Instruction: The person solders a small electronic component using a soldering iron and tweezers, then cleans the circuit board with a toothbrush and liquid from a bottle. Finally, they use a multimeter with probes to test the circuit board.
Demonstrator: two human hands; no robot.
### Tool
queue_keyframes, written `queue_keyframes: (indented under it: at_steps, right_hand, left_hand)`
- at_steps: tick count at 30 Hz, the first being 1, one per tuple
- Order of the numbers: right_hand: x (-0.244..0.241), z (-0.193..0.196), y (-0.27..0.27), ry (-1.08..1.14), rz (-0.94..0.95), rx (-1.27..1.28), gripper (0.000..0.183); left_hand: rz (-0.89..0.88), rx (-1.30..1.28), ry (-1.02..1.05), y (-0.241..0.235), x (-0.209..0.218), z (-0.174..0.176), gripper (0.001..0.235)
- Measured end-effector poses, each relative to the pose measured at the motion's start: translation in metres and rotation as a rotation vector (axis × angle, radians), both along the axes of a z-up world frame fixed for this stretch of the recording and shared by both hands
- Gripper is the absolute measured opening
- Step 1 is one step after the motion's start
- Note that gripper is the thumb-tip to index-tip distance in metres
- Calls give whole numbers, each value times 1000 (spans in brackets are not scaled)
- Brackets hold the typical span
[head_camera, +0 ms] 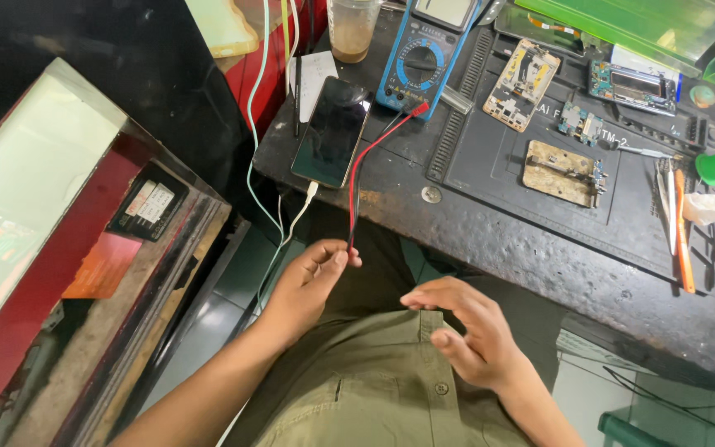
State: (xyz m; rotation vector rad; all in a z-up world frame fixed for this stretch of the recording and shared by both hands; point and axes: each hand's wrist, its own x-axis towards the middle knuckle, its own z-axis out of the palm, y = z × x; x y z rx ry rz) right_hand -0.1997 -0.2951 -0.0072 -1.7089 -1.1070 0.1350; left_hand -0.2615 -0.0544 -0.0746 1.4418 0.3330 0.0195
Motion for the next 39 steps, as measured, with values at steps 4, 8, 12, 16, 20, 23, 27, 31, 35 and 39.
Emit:
queue_keyframes:
  at_steps: [4, 8, 12, 16, 20, 23, 27, 31, 35, 39]
  right_hand:
    - [9, 12, 20, 248, 146, -232, 48]
    - [15, 18, 43, 173, 146, -334, 35]
    - [12, 13, 56, 87, 22, -294, 24]
    - [9, -1, 60, 83, -62, -403, 22]
    - [8, -19, 69, 191, -143, -440, 32]
    - [13, -34, 75, 89, -254, -470, 30]
    - [23, -34, 74, -80, -387, -361, 30]
    - [53, 12, 63, 138, -513, -146, 41]
    - [112, 27, 40, 622, -687, 179, 34]
    - [134, 48, 15, 920, -670, 461, 57]
  left_hand:
    - [-116, -115, -2, 6, -2, -15, 14]
    - [-92, -104, 49, 7, 0, -10, 39]
    - [-43, -197, 53, 7, 1, -17, 22]
    - [21, -24, -45, 8, 1, -20, 8]
    - [1, 557, -289, 11, 3, -3, 10]
    - [-44, 620, -286, 10, 4, -1, 13]
    - [-132, 551, -232, 8, 8, -10, 21]
    - [-450, 611, -111, 19, 3, 22, 22]
    - [-494, 749, -187, 27, 4, 7, 29]
    - [-340, 556, -205, 28, 8, 1, 29]
